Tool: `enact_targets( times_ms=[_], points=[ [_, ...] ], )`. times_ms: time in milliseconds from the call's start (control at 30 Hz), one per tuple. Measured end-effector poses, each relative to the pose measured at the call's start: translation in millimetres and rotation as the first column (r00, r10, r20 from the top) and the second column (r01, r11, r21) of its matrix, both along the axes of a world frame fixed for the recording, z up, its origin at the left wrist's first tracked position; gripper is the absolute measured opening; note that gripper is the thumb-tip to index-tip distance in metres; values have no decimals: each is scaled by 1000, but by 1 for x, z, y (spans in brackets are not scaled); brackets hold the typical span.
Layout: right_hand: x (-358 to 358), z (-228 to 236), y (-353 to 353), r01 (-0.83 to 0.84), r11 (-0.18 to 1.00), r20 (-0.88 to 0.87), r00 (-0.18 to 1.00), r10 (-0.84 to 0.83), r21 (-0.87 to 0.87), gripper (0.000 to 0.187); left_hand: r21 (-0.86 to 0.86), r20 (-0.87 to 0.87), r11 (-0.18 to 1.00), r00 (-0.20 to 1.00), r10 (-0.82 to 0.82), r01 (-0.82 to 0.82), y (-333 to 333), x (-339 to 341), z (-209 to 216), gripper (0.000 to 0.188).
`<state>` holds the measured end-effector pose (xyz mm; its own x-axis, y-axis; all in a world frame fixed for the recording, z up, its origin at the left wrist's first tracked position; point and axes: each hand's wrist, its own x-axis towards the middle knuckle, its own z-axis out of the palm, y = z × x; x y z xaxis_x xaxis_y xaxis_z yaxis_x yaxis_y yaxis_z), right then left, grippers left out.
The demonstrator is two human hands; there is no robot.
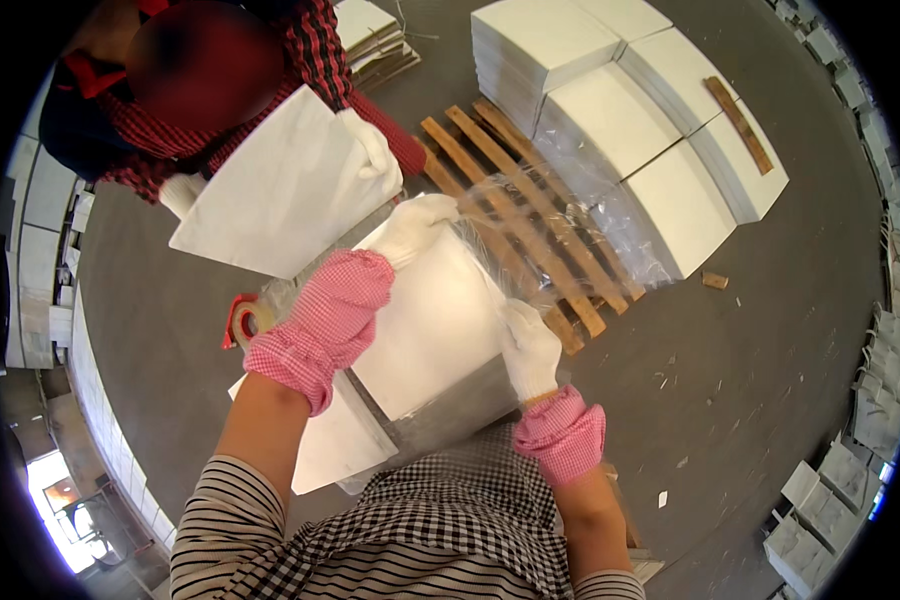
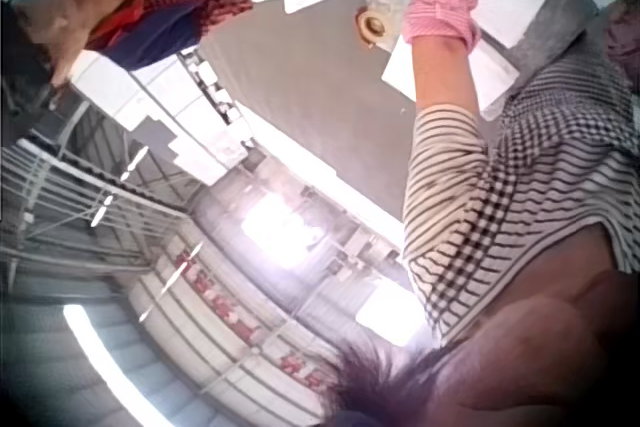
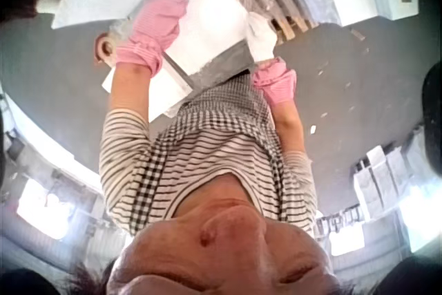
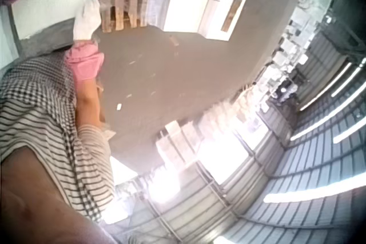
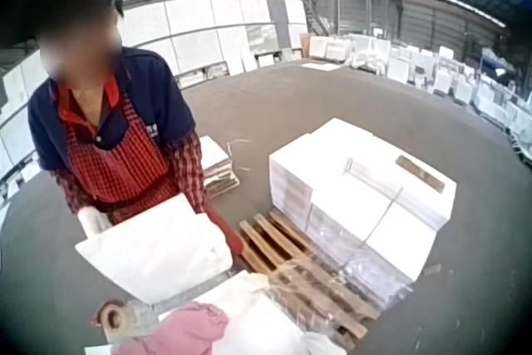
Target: The person wraps white rectangular tiles in plastic film using both hands. A coworker assists by handing over tiles and placing wrapped tiles on a wooden pallet. The process is repeated for multiple tiles.
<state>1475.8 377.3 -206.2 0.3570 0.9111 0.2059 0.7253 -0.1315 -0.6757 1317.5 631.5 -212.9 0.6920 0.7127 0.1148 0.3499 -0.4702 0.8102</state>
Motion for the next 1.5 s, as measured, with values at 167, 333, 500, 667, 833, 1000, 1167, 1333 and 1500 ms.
enact_targets(
  times_ms=[167,333,500,667,833,1000,1167,1333,1500],
  points=[
    [-43,-18,12,-57,987,0,998,58,-151,15,233,-247,964,967,-69,128,5,-74,-24,10],
    [-66,-13,15,-179,963,72,978,197,-202,11,326,-354,931,934,-44,168,-4,-123,-23,8],
    [-87,-8,13,-291,905,85,940,331,-311,15,298,-365,949,931,18,99,-20,-162,-20,11],
    [-114,-15,9,-353,897,98,916,389,-265,25,427,-449,897,887,107,109,-38,-181,-13,19],
    [-135,-20,3,-397,843,124,876,466,-363,35,416,-543,898,832,118,144,-49,-196,-9,20],
    [-151,-25,-9,-457,809,103,845,524,-371,33,418,-581,889,807,105,186,-60,-210,-14,15],
    [-167,-40,-22,-501,747,124,789,602,-437,31,415,-649,857,759,44,305,-60,-224,-11,15],
    [-174,-32,-20,-503,751,119,792,599,-428,31,426,-645,844,764,32,325,-65,-240,-16,18],
    [-185,-42,-30,-511,753,68,808,585,-414,31,393,-646,849,763,-19,354,-64,-245,-9,20]
  ],
)
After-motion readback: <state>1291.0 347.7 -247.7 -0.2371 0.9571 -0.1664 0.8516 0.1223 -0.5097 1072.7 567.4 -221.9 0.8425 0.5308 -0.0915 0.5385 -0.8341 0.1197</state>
